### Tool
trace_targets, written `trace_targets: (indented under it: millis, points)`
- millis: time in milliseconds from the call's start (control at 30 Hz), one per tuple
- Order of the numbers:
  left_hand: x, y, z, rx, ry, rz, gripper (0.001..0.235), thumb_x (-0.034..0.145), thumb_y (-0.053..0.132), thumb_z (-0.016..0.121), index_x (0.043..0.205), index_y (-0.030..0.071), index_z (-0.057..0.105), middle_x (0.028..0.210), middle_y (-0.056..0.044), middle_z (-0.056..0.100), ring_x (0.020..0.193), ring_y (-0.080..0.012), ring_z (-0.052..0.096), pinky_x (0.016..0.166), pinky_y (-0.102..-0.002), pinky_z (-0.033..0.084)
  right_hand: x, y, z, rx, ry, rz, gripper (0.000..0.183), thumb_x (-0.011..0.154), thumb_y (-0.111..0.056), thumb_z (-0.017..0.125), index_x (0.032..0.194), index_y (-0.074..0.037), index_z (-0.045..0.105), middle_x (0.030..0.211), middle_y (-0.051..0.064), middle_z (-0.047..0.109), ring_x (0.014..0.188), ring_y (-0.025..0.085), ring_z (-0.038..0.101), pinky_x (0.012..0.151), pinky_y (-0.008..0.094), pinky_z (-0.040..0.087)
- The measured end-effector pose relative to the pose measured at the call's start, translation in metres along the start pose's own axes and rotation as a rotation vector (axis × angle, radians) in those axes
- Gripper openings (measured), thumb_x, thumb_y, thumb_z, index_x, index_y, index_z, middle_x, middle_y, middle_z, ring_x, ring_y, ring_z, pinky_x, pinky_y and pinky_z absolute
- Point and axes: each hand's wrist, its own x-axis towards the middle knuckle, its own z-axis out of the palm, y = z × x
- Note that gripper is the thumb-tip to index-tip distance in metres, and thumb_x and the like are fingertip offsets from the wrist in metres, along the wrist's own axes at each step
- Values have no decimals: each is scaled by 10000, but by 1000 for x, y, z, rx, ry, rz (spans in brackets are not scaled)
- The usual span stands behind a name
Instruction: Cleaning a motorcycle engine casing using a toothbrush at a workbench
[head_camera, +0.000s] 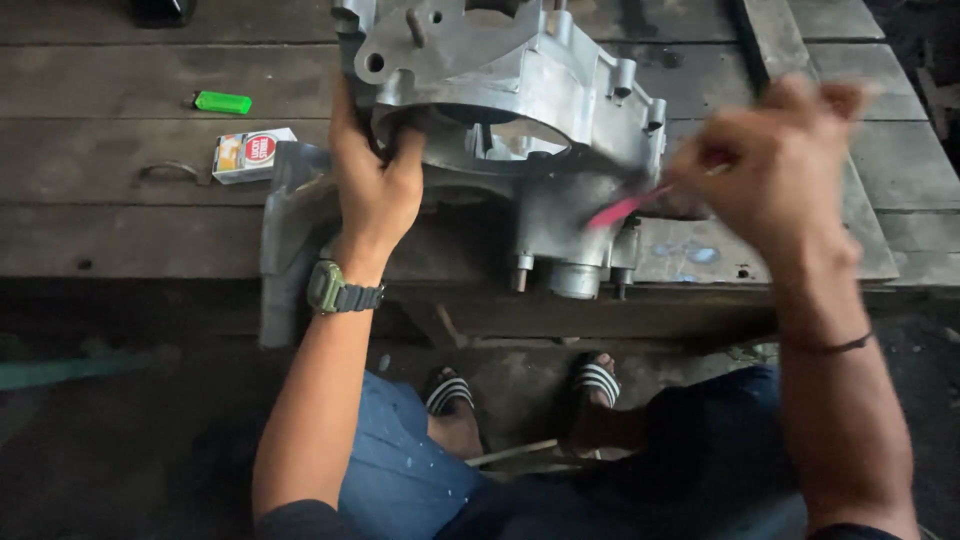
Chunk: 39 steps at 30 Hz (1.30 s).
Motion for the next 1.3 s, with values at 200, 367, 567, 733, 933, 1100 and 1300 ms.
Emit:
trace_targets:
  millis: [200,367,567,733,933,1100,1300]
  points:
    - [-16,-14,-24,22,58,135,1001,1131,477,673,1732,401,-123,1867,97,-195,1855,-381,477,1170,-369,691,3,-47,-24,-25,37,-62,426,1024,-254,821,665,-210,596,699,-123,636,846,164,526,1036,410,258]
    - [2,12,-44,-329,355,258,1185,932,322,756,1558,471,-238,1767,9,-23,1553,-312,572,1208,-521,731,-15,-3,-4,-49,53,63,320,1033,-248,914,814,-194,686,806,18,580,833,198,527,1080,430,368]
    - [-4,-1,-19,-505,98,139,1000,1040,279,682,1651,364,-105,1838,-68,32,1655,-257,296,1394,-428,401,1,-26,-6,-19,-38,-7,314,1057,-304,835,794,-202,697,720,-76,645,894,154,569,1064,396,267]
    - [-8,0,-15,-159,-120,63,811,1056,340,659,1666,126,170,1717,-117,362,1629,-279,422,1412,-410,383,0,-23,-10,-171,39,52,230,1082,-265,870,892,-221,749,753,-19,560,836,110,539,1104,401,317]
    - [-9,-3,-16,30,-119,43,635,1005,255,737,1473,84,342,1323,-144,645,1218,-305,680,1067,-386,539,-6,-22,-6,26,-64,50,305,1033,-342,848,830,-154,720,827,31,602,868,159,467,1041,397,247]
    - [-27,2,-15,150,128,122,929,1084,449,696,1744,287,62,1845,-14,213,1748,-314,450,1401,-480,493,-9,-34,-19,-18,-56,56,461,1076,-219,809,691,-184,556,658,-71,525,844,150,543,1015,415,262]
    - [-19,10,-9,186,-41,193,736,1087,375,660,1677,152,282,1785,-89,212,1747,-285,213,1525,-499,262,-9,-30,-11,1,-50,74,230,1044,-294,846,869,-189,739,883,17,668,905,147,519,1075,400,242]
